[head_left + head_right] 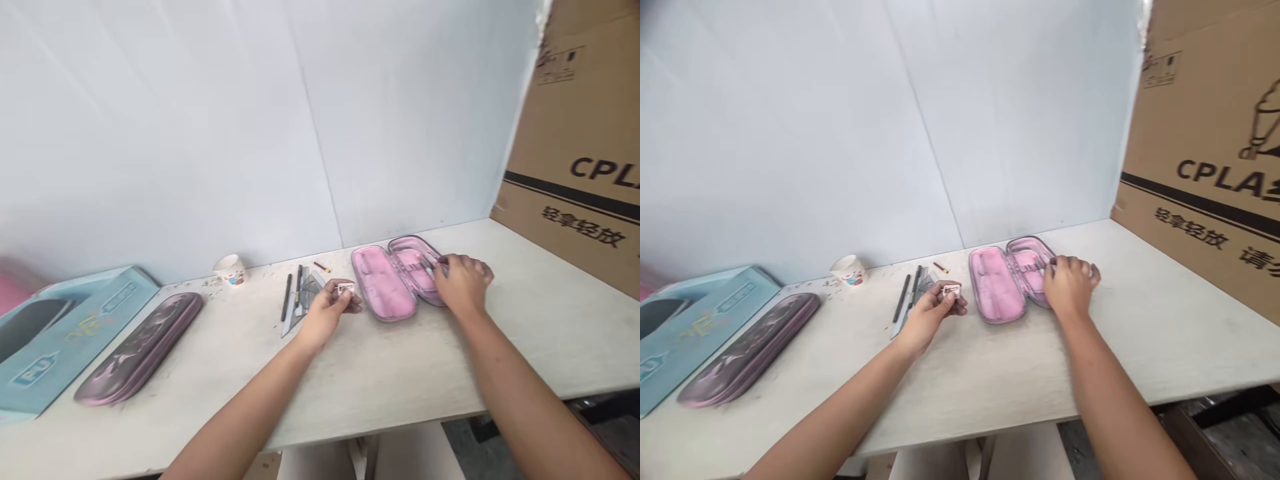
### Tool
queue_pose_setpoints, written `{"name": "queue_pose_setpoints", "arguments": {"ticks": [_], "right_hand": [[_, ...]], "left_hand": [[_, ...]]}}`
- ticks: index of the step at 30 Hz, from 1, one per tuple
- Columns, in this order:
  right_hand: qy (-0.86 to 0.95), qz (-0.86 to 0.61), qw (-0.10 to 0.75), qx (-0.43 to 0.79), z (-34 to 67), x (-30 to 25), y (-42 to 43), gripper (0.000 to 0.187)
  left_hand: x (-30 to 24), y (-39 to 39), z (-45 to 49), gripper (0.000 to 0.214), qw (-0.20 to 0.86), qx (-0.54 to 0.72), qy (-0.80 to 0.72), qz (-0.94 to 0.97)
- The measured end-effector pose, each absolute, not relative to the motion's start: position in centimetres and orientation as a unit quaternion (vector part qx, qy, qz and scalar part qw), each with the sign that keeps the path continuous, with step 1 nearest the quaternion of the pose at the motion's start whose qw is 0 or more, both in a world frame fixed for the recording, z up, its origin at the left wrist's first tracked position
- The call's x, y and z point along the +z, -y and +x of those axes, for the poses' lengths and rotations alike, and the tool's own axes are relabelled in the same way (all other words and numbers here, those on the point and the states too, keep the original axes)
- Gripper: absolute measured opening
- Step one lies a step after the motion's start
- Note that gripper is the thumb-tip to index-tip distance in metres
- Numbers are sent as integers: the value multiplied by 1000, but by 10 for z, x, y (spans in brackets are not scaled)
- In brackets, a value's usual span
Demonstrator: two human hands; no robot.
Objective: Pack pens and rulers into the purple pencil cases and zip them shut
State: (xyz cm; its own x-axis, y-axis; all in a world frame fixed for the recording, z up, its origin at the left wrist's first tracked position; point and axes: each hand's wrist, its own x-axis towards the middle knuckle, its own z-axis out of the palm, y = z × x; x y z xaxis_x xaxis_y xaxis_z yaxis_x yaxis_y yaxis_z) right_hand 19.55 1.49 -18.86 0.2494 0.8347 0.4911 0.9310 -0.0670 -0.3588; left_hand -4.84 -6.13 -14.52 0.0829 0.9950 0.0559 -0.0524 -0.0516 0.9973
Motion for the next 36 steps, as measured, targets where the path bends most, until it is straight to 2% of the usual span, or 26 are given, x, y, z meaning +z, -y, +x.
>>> {"name": "queue_pose_setpoints", "arguments": {"ticks": [5,9,15,19,24,27,32,36], "right_hand": [[638,-701,287,-136,196,-196,-7,34],[695,-648,268,-158,161,-181,-7,32],[860,-428,259,-102,1,-138,-5,28],[921,-317,212,-85,-114,-125,4,31],[930,-343,131,-35,-200,-122,-2,39],[921,-379,87,-15,-221,-120,-6,36],[921,-375,99,-32,-216,-121,17,32],[933,-340,102,-54,-201,-127,53,32]], "left_hand": [[-134,99,-159,35,434,574,-526,453],[-126,127,-236,38,375,600,-573,414],[-118,158,-303,40,323,612,-605,395],[-117,177,-332,34,297,593,-627,409],[-116,188,-356,29,295,571,-643,416],[-108,184,-364,23,301,561,-642,427],[-81,167,-374,16,268,554,-639,462],[-73,148,-375,15,183,508,-647,538]]}}
